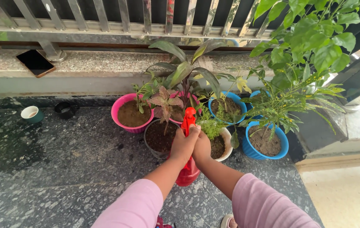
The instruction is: The person uses a red spray bottle to mist several potted plants arranged on a tiled floor. The person moves the spray bottle from one pot to the next, misting the leaves and soil of each plant in sequence.
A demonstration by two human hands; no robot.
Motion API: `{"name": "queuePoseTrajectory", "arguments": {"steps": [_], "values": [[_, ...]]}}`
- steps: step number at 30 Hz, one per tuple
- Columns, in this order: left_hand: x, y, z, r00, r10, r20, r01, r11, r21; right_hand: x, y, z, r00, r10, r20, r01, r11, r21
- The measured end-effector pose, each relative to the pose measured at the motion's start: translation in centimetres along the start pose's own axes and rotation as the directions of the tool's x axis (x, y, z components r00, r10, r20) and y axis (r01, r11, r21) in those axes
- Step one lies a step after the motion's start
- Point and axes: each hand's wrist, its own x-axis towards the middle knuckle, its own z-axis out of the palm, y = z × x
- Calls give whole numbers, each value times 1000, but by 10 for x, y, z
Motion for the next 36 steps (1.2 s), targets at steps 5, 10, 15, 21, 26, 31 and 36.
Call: {"name": "queuePoseTrajectory", "arguments": {"steps": [5,10,15,21,26,31,36], "values": [[4,0,-2,999,-43,-15,44,996,82,1,-2,-2,999,-32,7,32,999,-38],[-2,0,0,999,-31,12,31,999,34,-3,-1,-3,1000,3,-3,-3,1000,-12],[-1,-3,2,999,-32,8,31,997,77,-3,0,-9,999,10,31,-9,1000,-29],[-5,-4,10,999,-23,28,23,1000,16,-4,1,-14,998,57,3,-57,998,-16],[-11,-4,13,998,-42,50,39,998,46,1,17,-25,1000,-13,18,15,992,-125],[-15,-15,26,991,-133,36,118,956,268,2,48,-37,996,10,89,-19,995,98],[-33,-32,33,961,-219,171,139,912,387,-16,82,-71,980,57,190,-12,973,-231]]}}
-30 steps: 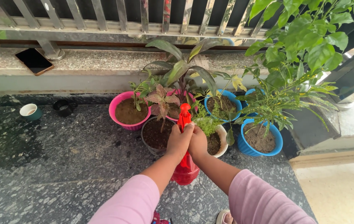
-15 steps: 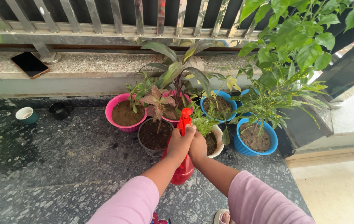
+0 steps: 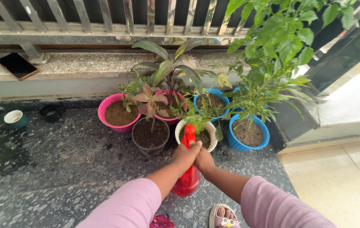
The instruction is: The person uses a red spray bottle to mist several potted plants arranged on a tiled floor. The person moves the spray bottle from one pot to the next, misting the leaves and soil of each plant in sequence.
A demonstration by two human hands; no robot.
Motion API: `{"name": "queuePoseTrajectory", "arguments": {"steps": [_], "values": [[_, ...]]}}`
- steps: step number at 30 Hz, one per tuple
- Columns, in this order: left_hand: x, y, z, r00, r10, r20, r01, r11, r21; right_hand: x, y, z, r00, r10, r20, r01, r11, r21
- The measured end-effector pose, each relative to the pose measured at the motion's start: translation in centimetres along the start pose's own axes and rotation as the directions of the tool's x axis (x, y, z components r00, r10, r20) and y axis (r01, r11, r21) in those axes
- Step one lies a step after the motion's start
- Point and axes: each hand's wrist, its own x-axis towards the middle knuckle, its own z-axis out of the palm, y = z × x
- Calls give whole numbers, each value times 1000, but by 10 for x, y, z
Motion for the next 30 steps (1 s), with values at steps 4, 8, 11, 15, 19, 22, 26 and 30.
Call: {"name": "queuePoseTrajectory", "arguments": {"steps": [4,8,11,15,19,22,26,30], "values": [[0,-11,15,987,-53,150,68,993,-100,-14,-3,-15,944,239,228,-276,950,148],[11,-20,32,933,-61,354,156,957,-246,-22,-6,-36,891,363,274,-402,910,103],[8,-21,47,966,-96,240,91,995,30,-22,8,-45,851,422,312,-461,886,59],[-3,-21,51,972,-82,218,71,996,60,-20,28,-47,819,442,366,-490,870,46],[-6,-19,45,957,-63,282,78,996,-44,-21,32,-50,803,429,415,-488,872,42],[-8,-20,41,950,-50,308,80,993,-87,-24,27,-50,757,483,440,-529,848,-21],[0,-29,39,952,-20,304,61,990,-126,-17,28,-37,735,459,499,-547,837,36],[10,-36,39,943,-34,332,81,989,-128,-14,25,-35,756,415,506,-520,851,79]]}}
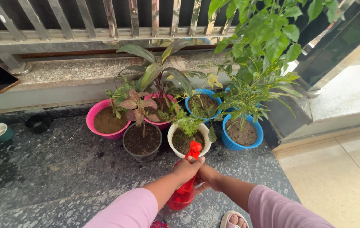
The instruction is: The person uses a red spray bottle to mist several potted plants arranged on a tiled floor. The person moves the spray bottle from one pot to the next, misting the leaves and soil of each plant in sequence.
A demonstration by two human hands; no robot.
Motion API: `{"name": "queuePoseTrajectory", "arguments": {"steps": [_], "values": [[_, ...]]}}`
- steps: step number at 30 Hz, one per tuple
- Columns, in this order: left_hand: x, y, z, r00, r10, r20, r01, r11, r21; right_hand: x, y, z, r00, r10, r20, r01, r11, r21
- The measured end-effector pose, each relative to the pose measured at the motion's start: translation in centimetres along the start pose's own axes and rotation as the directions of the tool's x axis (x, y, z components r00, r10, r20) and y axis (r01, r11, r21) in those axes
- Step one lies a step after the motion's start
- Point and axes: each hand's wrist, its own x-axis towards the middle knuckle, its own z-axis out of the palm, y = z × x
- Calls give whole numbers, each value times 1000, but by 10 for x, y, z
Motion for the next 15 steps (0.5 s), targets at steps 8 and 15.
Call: {"name": "queuePoseTrajectory", "arguments": {"steps": [8,15], "values": [[-18,20,-13,959,-280,-29,280,934,223,32,26,-5,988,-109,107,109,994,12],[-13,12,-18,989,-151,10,149,985,85,16,7,18,997,-60,-58,62,997,39]]}}
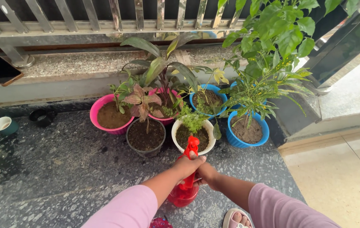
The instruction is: The person uses a red spray bottle to mist several potted plants arranged on a tiled floor. The person moves the spray bottle from one pot to the next, misting the leaves and soil of each plant in sequence.
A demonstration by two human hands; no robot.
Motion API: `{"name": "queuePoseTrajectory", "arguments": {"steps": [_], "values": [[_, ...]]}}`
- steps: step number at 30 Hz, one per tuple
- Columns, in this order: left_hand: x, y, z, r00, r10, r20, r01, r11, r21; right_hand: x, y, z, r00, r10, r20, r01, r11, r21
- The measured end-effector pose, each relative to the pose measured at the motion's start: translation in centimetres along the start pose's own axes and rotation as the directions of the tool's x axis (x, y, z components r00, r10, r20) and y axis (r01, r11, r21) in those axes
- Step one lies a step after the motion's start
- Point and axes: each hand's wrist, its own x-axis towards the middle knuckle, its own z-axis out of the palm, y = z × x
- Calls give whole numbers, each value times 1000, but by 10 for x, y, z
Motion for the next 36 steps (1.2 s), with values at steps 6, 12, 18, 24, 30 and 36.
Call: {"name": "queuePoseTrajectory", "arguments": {"steps": [6,12,18,24,30,36], "values": [[6,-2,-3,1000,8,1,-8,996,89,-12,-11,4,1000,-17,-2,17,998,-66],[7,1,-4,999,23,48,-24,999,35,-13,-10,2,999,-1,-32,-2,997,-74],[-4,11,4,997,76,-24,-72,988,140,-16,-16,-5,995,22,-99,-25,999,-33],[-16,18,2,999,-36,-39,49,921,386,-15,-13,-6,997,34,-67,-39,997,-73],[-13,13,-1,999,-36,-8,37,927,373,-19,-6,-1,997,-78,-25,75,994,-77],[-15,16,-1,1000,-7,-16,13,917,400,-17,-3,1,996,-43,-80,43,999,-3]]}}
